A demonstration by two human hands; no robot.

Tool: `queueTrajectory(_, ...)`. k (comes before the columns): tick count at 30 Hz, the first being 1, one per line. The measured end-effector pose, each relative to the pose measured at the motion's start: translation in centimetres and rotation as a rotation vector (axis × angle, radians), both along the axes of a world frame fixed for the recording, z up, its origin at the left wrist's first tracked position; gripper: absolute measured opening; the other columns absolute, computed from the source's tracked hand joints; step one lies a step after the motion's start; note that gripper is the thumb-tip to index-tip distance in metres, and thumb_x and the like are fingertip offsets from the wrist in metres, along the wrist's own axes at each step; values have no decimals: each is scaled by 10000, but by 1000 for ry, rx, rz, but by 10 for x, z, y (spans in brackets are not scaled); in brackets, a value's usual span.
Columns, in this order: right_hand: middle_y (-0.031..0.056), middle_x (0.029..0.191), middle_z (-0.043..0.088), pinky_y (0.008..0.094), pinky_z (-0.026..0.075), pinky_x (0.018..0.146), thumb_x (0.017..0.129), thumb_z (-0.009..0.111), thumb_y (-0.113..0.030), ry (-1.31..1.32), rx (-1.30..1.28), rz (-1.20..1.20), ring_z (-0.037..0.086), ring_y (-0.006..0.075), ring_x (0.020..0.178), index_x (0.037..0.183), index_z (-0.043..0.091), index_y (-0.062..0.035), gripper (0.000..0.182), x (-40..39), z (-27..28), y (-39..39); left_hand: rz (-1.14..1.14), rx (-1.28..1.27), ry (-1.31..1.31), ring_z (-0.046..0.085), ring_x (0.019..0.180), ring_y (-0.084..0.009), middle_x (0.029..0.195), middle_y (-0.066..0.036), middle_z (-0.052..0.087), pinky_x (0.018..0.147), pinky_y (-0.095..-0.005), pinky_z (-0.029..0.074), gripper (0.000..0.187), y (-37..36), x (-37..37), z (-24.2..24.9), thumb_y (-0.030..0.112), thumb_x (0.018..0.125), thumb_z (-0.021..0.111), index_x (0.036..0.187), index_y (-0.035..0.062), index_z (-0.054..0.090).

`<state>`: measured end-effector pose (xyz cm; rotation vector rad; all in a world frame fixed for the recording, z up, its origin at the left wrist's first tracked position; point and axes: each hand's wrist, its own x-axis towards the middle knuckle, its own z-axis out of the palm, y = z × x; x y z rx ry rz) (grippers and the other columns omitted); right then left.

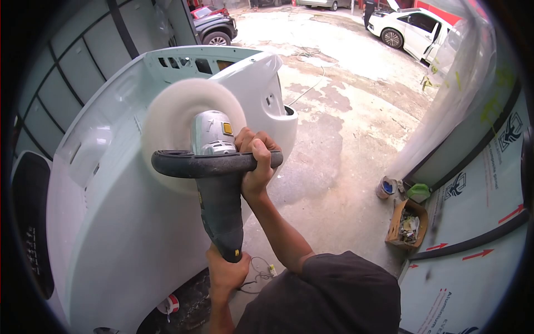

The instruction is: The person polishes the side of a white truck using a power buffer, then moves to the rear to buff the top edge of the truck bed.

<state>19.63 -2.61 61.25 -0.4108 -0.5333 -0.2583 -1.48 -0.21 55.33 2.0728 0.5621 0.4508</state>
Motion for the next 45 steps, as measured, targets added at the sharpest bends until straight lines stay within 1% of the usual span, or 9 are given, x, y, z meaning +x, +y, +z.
queueTrajectory(7, -8, 613, 401, 287, 323, 640, 843, 619, -88, -124, 65, 160, 392, 127, 685, 734, 422, -83, 226, -80, -5, 30, 138, -11, -31, 616, 521, -128, 640, -29, 608, 477, -289, 475, 150, 25, -86, -62, 11, 792, 710, 842, -13, 571)
queueTrajectory(14, -4, 567, 399, 320, 337, 606, 724, 639, -82, -320, -45, 243, 362, 165, 634, 639, 403, -95, 252, -167, -6, 64, 366, -134, -210, 644, 553, -132, 681, -33, 606, 507, -276, 513, 141, 28, -169, -110, -61, 815, 692, 792, 11, 572)
queueTrajectory(20, 10, 562, 432, 325, 337, 599, 744, 651, -95, -324, -35, 277, 375, 169, 626, 645, 407, -89, 264, -175, -9, 66, 367, -42, -192, 638, 547, -119, 698, -39, 639, 515, -267, 504, 151, 33, -189, -147, -52, 824, 682, 736, 28, 589)
queueTrajectory(21, 13, 544, 407, 333, 338, 634, 704, 655, -66, -312, -36, 268, 382, 178, 571, 627, 401, -86, 266, -166, -9, 64, 345, -58, -165, 640, 553, -119, 702, -44, 648, 524, -269, 506, 147, 30, -180, -137, -41, 821, 686, 727, 27, 596)
queueTrajectory(26, 1, 577, 390, 317, 332, 606, 791, 612, -82, -233, 27, 231, 400, 159, 670, 690, 415, -80, 222, -114, -11, 43, 204, -57, -28, 674, 634, -152, 712, -91, 677, 601, -311, 531, 121, 8, -107, -36, 41, 759, 738, 730, -11, 632)
queueTrajectory(27, 12, 554, 336, 355, 329, 701, 773, 543, -179, -164, -73, 189, 327, 165, 668, 681, 350, -120, 222, -107, -4, 33, 187, -24, 5, 685, 659, -162, 715, -103, 681, 622, -324, 538, 138, 6, -95, -25, 59, 741, 751, 741, -23, 639)
queueTrajectory(32, 0, 565, 256, 349, 323, 699, 830, 439, -273, -51, -82, 21, 300, 154, 667, 704, 266, -177, 234, -59, -4, 21, 116, -56, -89, 679, 755, -189, 791, -164, 699, 723, -365, 546, 306, 11, -54, -15, 112, 704, 766, 937, -47, 647)
queueTrajectory(42, 5, 553, 293, 367, 328, 729, 780, 482, -222, -203, -95, 107, 311, 158, 672, 704, 300, -148, 210, -128, -5, 46, 166, -106, -170, 579, 610, -136, 666, -96, 625, 598, -350, 492, 194, 22, -113, -45, 91, 711, 760, 804, 3, 615)
queueTrajectory(45, 5, 556, 313, 374, 321, 743, 759, 505, -189, -276, -112, 186, 314, 166, 684, 702, 323, -138, 198, -169, -4, 61, 196, -365, 29, 696, 776, -248, 811, -145, 693, 720, -396, 542, 325, 26, -151, -45, 128, 721, 782, 966, -34, 643)
